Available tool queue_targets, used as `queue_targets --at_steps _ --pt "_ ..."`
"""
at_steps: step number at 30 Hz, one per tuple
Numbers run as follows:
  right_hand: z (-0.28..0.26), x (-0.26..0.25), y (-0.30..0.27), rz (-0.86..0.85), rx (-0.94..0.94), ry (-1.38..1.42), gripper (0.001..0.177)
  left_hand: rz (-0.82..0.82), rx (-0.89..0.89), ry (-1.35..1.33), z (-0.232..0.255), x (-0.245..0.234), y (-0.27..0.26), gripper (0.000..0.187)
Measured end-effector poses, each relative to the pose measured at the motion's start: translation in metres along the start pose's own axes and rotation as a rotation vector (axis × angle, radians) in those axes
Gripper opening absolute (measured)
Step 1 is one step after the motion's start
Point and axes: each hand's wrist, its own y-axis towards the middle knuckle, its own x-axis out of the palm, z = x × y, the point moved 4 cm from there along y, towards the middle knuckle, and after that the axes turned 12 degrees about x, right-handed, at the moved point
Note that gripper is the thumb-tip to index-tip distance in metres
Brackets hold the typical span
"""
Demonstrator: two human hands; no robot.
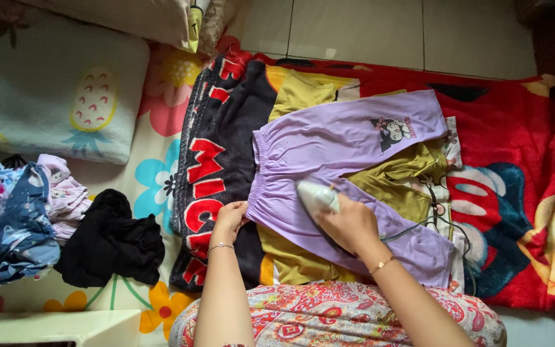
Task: Ironing various pieces of children's clothing on a blanket spread on the floor.
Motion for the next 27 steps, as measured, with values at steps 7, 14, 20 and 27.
queue_targets --at_steps 7,14,20,27 --pt "0.033 0.003 0.0 -0.092 -0.163 -0.16 0.062 0.004 0.0 0.015 0.001 0.001 -0.001 0.02" --pt "0.054 0.004 0.002 0.066 0.114 -0.062 0.067 0.025 -0.014 0.045 0.003 0.0 -0.002 0.02" --pt "0.031 -0.007 -0.009 -0.089 -0.17 -0.128 0.059 0.03 -0.015 0.058 -0.001 -0.002 0.004 0.021" --pt "0.015 0.001 0.008 -0.021 0.104 -0.054 0.06 0.017 0.002 0.047 -0.004 -0.001 0.004 0.021"
